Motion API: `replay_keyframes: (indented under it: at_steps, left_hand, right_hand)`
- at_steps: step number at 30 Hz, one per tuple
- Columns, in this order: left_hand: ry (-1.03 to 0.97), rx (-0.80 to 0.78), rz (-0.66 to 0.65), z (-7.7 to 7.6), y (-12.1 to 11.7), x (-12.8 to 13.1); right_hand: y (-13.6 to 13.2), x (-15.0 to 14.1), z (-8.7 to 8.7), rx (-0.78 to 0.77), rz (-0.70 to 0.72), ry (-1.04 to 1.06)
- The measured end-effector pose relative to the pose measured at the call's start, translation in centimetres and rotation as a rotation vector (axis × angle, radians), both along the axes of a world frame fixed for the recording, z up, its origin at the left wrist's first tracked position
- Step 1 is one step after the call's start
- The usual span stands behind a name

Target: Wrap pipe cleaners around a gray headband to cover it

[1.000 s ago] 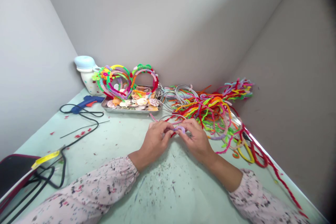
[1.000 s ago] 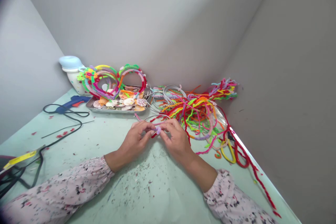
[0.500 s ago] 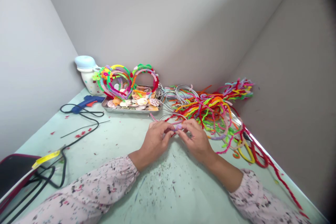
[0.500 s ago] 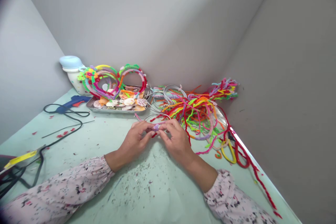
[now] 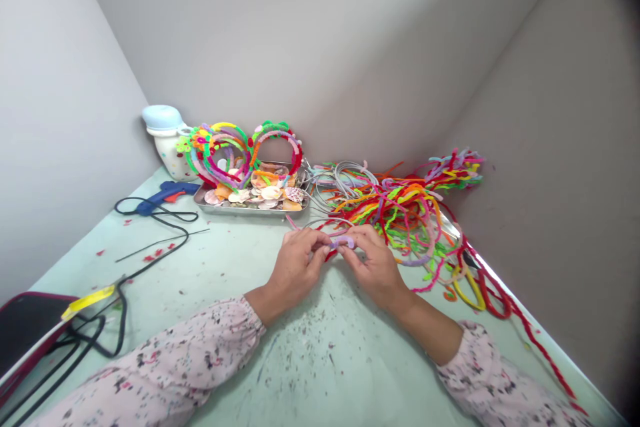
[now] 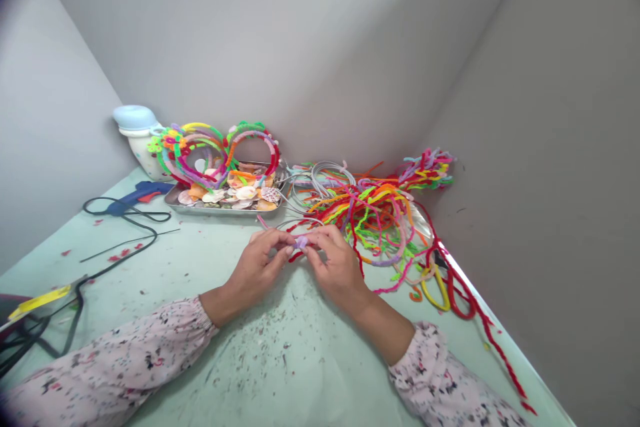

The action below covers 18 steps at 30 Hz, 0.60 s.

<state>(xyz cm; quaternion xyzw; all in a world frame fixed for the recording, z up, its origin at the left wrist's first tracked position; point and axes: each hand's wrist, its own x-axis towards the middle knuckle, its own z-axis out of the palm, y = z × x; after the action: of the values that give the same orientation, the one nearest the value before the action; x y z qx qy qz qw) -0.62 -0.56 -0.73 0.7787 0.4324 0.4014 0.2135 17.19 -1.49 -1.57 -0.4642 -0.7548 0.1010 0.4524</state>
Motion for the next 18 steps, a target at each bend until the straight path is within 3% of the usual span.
replay_keyframes:
  at_steps: [18]
  left_hand:
    - [-0.027, -0.02, -0.008, -0.12, -0.03, 0.14]
  right_hand:
    - [-0.14, -0.02, 0.01, -0.02, 0.029, -0.01]
